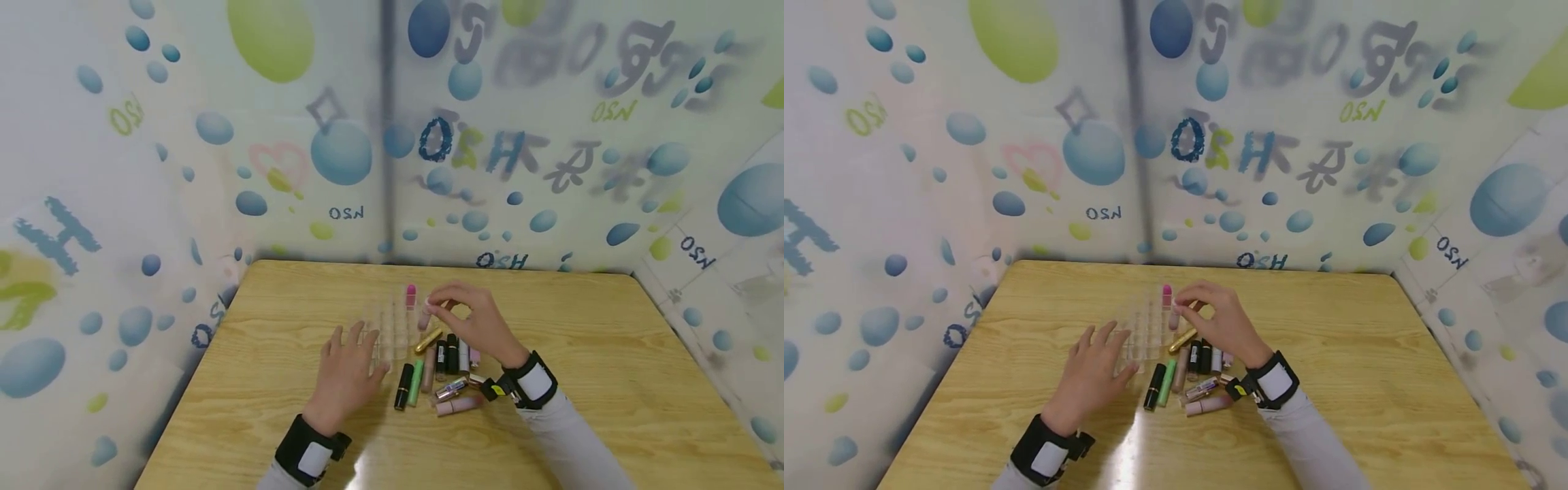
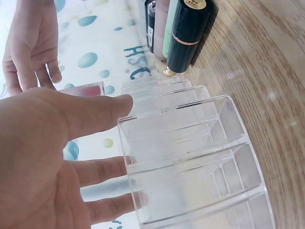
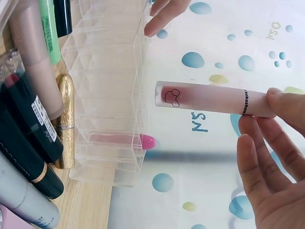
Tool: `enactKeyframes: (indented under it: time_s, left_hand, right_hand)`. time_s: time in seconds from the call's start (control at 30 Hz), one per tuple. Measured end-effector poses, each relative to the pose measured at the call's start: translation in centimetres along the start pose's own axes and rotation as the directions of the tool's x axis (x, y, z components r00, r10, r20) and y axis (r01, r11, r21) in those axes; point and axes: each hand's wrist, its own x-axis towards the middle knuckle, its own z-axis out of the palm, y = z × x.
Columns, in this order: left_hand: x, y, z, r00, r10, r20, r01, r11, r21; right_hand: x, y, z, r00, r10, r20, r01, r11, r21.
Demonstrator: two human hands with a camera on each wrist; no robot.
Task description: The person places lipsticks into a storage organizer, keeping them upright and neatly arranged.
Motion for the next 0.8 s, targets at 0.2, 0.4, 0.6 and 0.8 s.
enactKeyframes:
  time_s: [0.2, 0.4, 0.6, 0.8]
  left_hand:
    - [0.0, 0.2, 0.0, 1.000, -0.004, 0.021, 0.004, 1.000, 0.031]
    - [0.0, 0.2, -0.2, 0.999, -0.007, 0.031, 0.005, 0.998, 0.056]
    - [0.0, 0.2, -0.2, 0.999, -0.007, 0.041, 0.004, 0.999, 0.054]
    - [0.0, 0.2, -0.3, 0.999, -0.008, 0.048, 0.005, 0.999, 0.049]
  right_hand:
    - [0.8, 1.2, -0.1, 0.999, 0.038, -0.010, -0.039, 0.998, -0.043]
    - [1.5, 2.2, 0.2, 0.992, 0.115, -0.045, -0.118, 0.992, -0.056]
    - [1.8, 3.3, 0.8, 0.981, 0.166, -0.104, -0.175, 0.982, -0.075]
    - [1.7, 4.0, 1.4, 0.976, 0.178, -0.127, -0.186, 0.981, -0.049]
